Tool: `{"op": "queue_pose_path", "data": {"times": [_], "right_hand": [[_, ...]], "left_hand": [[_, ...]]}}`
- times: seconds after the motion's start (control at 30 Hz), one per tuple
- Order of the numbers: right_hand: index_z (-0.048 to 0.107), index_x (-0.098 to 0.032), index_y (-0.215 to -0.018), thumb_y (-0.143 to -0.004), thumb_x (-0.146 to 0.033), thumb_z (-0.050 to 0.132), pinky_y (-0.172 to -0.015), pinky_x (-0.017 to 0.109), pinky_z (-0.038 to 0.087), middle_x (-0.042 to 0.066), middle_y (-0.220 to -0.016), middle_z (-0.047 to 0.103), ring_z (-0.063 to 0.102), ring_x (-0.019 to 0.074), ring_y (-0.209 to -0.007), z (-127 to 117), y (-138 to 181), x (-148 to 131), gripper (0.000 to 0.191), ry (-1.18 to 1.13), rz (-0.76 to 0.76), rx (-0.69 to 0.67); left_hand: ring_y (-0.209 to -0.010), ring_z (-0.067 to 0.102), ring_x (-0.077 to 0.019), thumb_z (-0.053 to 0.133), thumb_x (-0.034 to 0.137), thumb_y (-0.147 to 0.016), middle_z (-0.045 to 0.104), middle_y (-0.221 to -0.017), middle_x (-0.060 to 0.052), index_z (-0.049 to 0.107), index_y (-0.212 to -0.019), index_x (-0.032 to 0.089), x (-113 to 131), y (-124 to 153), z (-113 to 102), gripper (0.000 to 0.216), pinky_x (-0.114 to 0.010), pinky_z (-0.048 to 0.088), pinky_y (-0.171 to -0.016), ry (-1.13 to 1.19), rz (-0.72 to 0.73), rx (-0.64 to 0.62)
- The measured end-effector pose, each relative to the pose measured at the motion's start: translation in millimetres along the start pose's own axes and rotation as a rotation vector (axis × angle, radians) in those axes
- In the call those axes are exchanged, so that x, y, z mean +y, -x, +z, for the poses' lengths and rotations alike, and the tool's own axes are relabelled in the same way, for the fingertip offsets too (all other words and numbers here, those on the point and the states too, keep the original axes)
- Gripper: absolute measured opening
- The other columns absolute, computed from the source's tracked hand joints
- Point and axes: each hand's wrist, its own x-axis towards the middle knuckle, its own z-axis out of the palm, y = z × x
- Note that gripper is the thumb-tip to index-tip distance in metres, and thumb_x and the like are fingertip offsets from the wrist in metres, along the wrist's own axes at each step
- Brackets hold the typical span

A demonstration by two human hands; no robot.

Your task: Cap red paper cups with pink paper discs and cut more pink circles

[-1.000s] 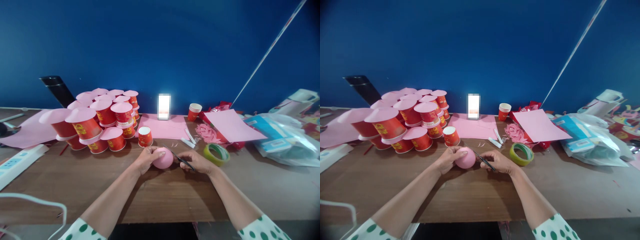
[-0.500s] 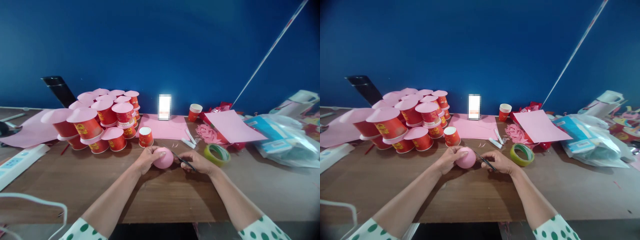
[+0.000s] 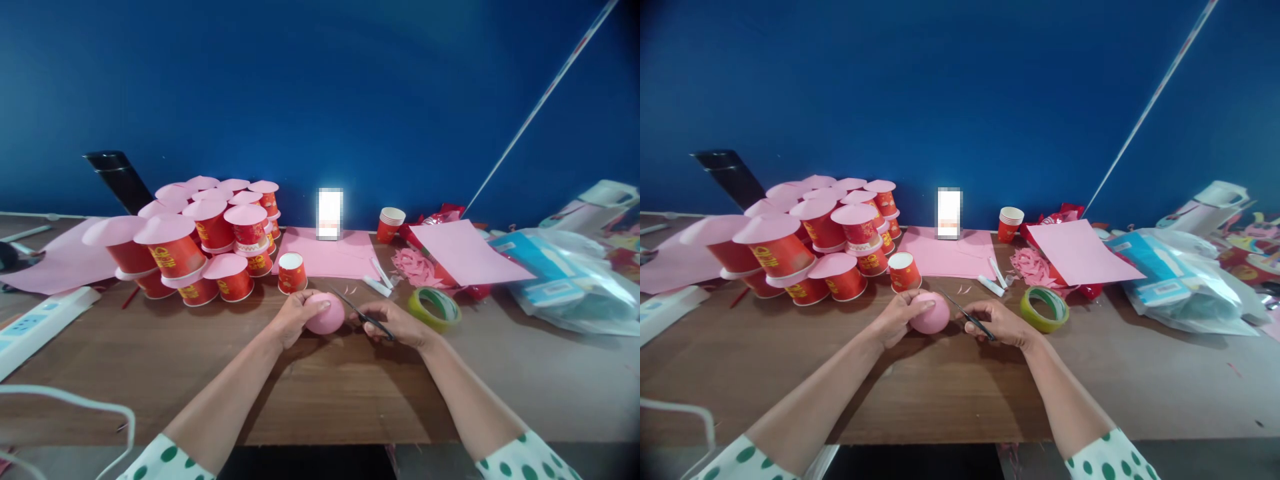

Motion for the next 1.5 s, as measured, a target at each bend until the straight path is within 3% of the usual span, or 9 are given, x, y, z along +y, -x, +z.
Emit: {"op": "queue_pose_path", "data": {"times": [0.4,1.5], "right_hand": [[0.062,-0.014,-0.108,-0.072,-0.042,0.067,-0.045,0.017,0.035,0.002,-0.073,0.055,0.044,0.0061,-0.053,-1.9,-3.5,7.3,0.046,0.006,-0.017,-0.016],[0.064,-0.013,-0.106,-0.069,-0.042,0.068,-0.046,0.017,0.037,0.002,-0.073,0.058,0.044,0.0054,-0.051,0.9,-3.1,3.6,0.047,0.007,0.004,0.009]], "left_hand": [[-0.062,0.056,-0.0112,0.077,0.034,-0.058,0.065,-0.072,-0.004,0.065,-0.080,0.011,-1.6,-1.7,-2.1,0.034,-0.022,0.042,-0.059,-0.001,0.006,-0.015],[-0.066,0.058,-0.0128,0.076,0.034,-0.059,0.068,-0.078,-0.006,0.066,-0.081,0.012,-1.4,-1.6,-1.9,0.033,-0.024,0.043,-0.064,-0.017,0.009,-0.016]]}}
